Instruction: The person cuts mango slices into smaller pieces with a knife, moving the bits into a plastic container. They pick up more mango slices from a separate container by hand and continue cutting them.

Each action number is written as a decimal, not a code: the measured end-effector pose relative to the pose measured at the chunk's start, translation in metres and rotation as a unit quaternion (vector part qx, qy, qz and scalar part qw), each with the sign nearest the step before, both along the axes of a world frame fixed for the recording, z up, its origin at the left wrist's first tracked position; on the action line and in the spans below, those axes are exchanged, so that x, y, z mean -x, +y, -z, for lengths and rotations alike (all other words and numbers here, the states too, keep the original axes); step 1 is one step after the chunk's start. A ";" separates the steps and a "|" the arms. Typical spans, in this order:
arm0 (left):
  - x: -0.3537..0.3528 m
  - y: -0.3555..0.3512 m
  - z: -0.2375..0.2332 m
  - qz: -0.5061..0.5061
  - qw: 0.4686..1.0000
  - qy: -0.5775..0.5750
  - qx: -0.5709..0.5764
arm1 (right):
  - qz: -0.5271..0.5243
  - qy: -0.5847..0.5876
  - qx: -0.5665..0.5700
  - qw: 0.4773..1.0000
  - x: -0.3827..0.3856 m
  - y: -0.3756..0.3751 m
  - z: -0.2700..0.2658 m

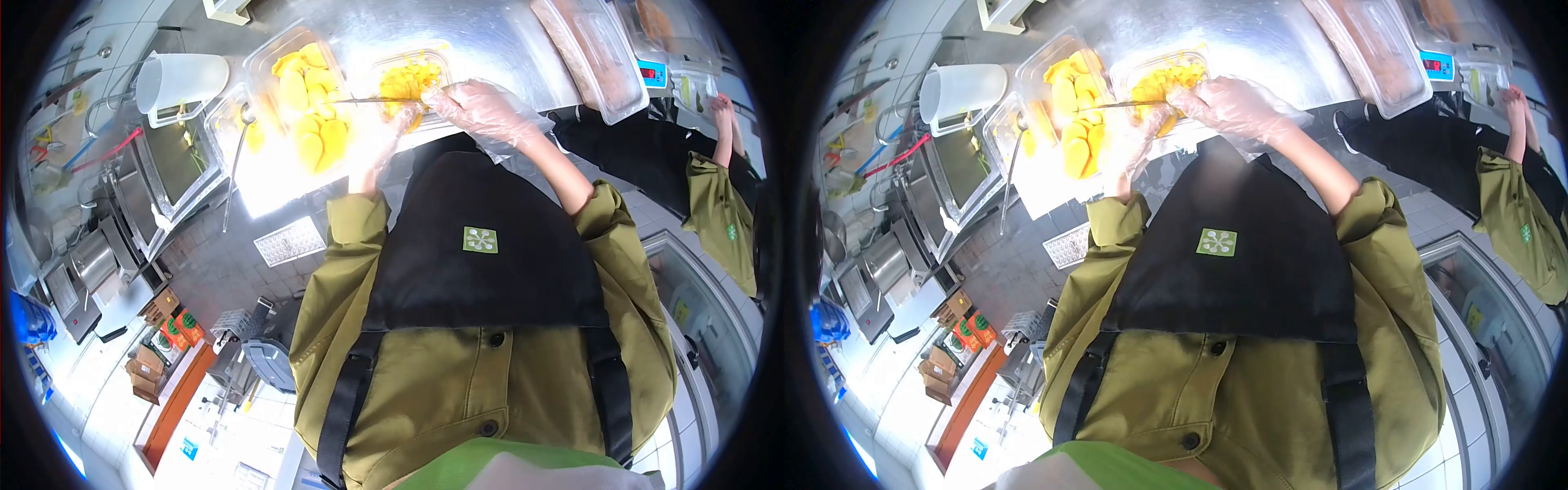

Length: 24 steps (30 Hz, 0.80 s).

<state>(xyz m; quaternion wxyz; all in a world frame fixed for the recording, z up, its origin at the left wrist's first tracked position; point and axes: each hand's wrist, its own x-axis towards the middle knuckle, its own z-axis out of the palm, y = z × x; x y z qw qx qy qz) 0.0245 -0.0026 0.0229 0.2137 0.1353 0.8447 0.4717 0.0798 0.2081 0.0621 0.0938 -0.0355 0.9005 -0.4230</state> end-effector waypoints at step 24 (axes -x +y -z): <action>-0.022 0.012 -0.018 -0.073 0.993 0.086 0.034 | 0.049 0.199 -0.194 0.959 0.002 -0.009 0.021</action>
